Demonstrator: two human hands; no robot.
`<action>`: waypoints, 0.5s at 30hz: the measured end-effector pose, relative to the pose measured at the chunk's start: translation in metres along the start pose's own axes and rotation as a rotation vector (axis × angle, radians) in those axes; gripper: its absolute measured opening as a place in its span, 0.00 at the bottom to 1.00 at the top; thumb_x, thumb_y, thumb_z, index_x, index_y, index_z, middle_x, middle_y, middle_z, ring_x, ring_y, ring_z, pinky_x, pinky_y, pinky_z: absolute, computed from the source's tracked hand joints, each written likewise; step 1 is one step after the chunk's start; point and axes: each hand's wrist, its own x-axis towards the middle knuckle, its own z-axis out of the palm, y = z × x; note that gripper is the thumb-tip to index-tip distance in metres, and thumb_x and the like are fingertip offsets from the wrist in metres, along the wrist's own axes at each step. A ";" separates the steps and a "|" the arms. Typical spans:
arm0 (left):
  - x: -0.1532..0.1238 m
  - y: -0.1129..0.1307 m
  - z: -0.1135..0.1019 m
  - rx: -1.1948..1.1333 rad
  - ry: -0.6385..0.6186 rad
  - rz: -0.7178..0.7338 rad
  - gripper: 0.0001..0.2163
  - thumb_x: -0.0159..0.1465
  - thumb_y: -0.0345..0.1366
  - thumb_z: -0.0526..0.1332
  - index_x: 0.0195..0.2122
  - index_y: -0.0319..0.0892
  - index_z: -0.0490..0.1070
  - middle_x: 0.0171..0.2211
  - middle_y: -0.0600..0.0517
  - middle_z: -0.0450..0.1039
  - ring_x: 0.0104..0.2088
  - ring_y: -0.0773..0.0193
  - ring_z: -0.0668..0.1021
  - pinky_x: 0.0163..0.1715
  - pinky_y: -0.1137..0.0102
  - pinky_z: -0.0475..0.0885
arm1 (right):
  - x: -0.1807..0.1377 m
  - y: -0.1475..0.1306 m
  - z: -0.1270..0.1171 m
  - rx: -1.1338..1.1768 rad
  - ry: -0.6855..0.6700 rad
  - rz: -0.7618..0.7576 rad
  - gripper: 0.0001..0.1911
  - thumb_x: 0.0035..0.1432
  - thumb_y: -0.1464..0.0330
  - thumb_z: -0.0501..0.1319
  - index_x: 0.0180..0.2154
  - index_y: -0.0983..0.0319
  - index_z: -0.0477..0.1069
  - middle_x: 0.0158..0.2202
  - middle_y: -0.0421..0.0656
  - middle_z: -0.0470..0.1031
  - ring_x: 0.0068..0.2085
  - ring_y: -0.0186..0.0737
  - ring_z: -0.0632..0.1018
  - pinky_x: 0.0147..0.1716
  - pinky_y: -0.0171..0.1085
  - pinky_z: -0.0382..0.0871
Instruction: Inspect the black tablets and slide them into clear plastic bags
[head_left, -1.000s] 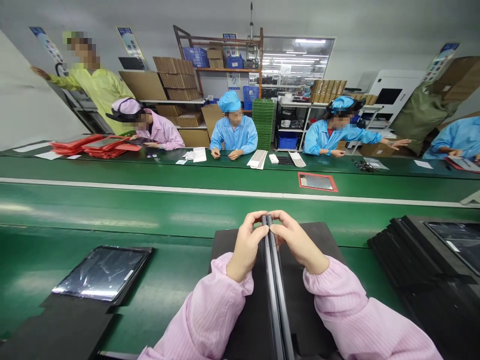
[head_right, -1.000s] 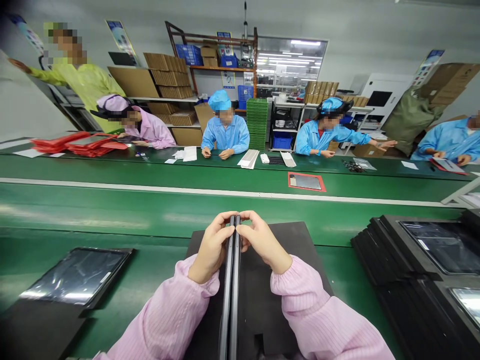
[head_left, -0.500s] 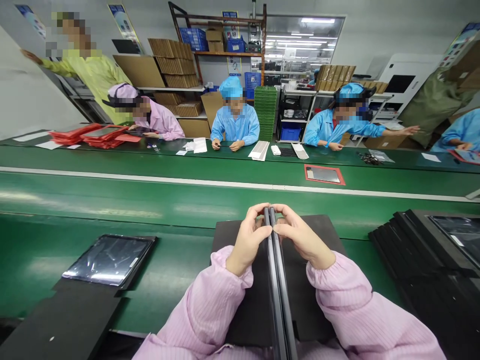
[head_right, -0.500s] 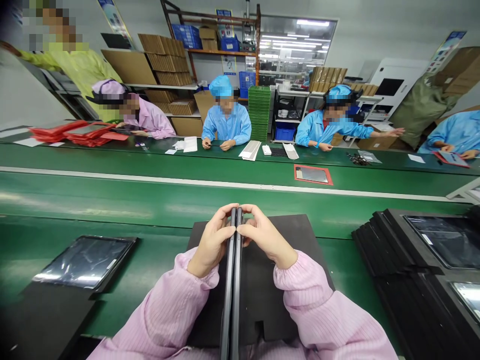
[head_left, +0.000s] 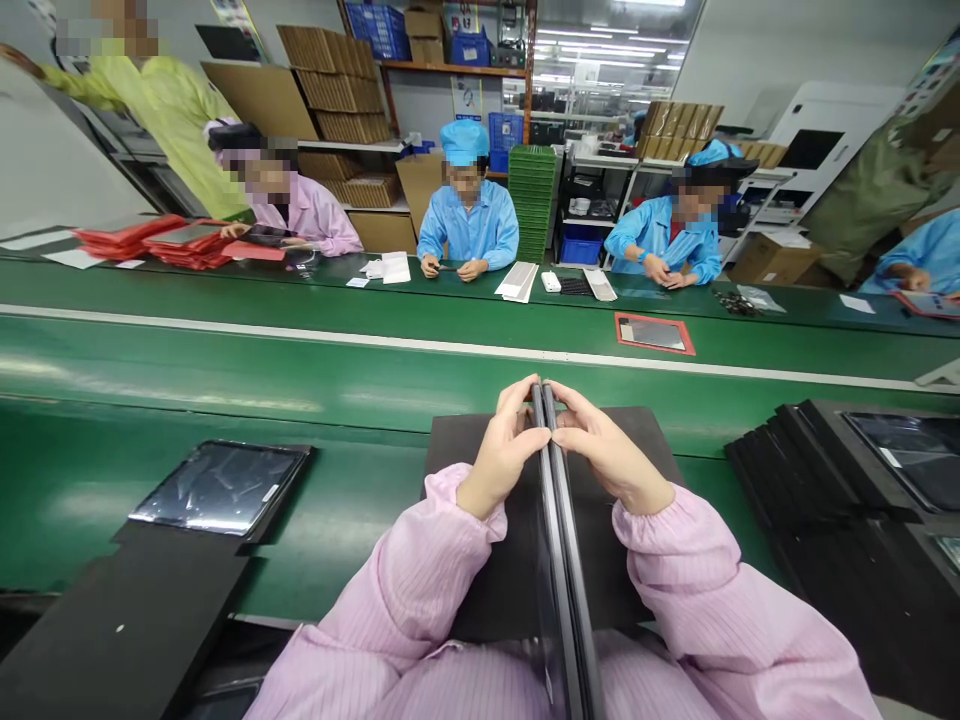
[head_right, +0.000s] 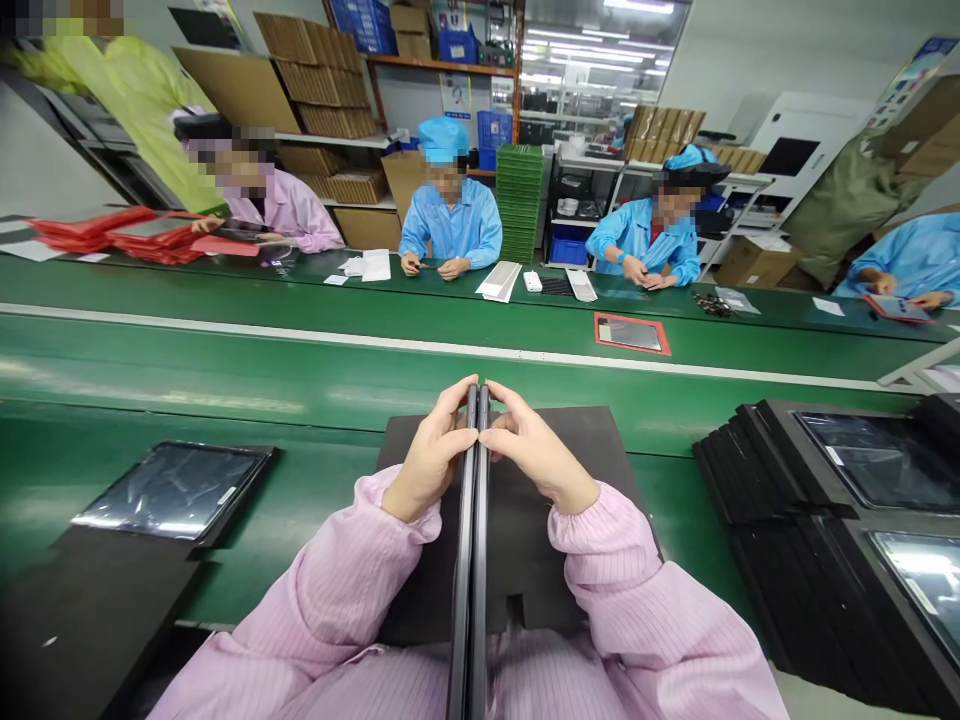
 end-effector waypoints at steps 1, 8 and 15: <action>0.000 -0.001 0.000 0.011 0.003 0.011 0.26 0.47 0.36 0.62 0.50 0.45 0.66 0.52 0.48 0.61 0.52 0.51 0.68 0.52 0.60 0.65 | 0.000 0.001 0.000 -0.008 0.014 -0.003 0.35 0.42 0.67 0.62 0.54 0.60 0.60 0.29 0.38 0.70 0.33 0.39 0.71 0.32 0.38 0.66; -0.017 -0.016 0.005 0.209 0.017 0.151 0.26 0.59 0.43 0.57 0.59 0.46 0.57 0.62 0.46 0.54 0.63 0.52 0.56 0.62 0.57 0.50 | -0.024 0.018 -0.001 -0.082 0.070 -0.185 0.38 0.46 0.63 0.63 0.59 0.54 0.56 0.60 0.45 0.60 0.42 0.41 0.73 0.40 0.41 0.70; -0.074 -0.057 -0.001 0.442 -0.101 0.474 0.26 0.67 0.48 0.42 0.65 0.51 0.41 0.68 0.49 0.41 0.65 0.53 0.50 0.62 0.56 0.50 | -0.063 0.070 0.019 -0.292 0.260 -0.523 0.20 0.64 0.63 0.49 0.57 0.49 0.61 0.63 0.40 0.57 0.61 0.44 0.62 0.55 0.46 0.63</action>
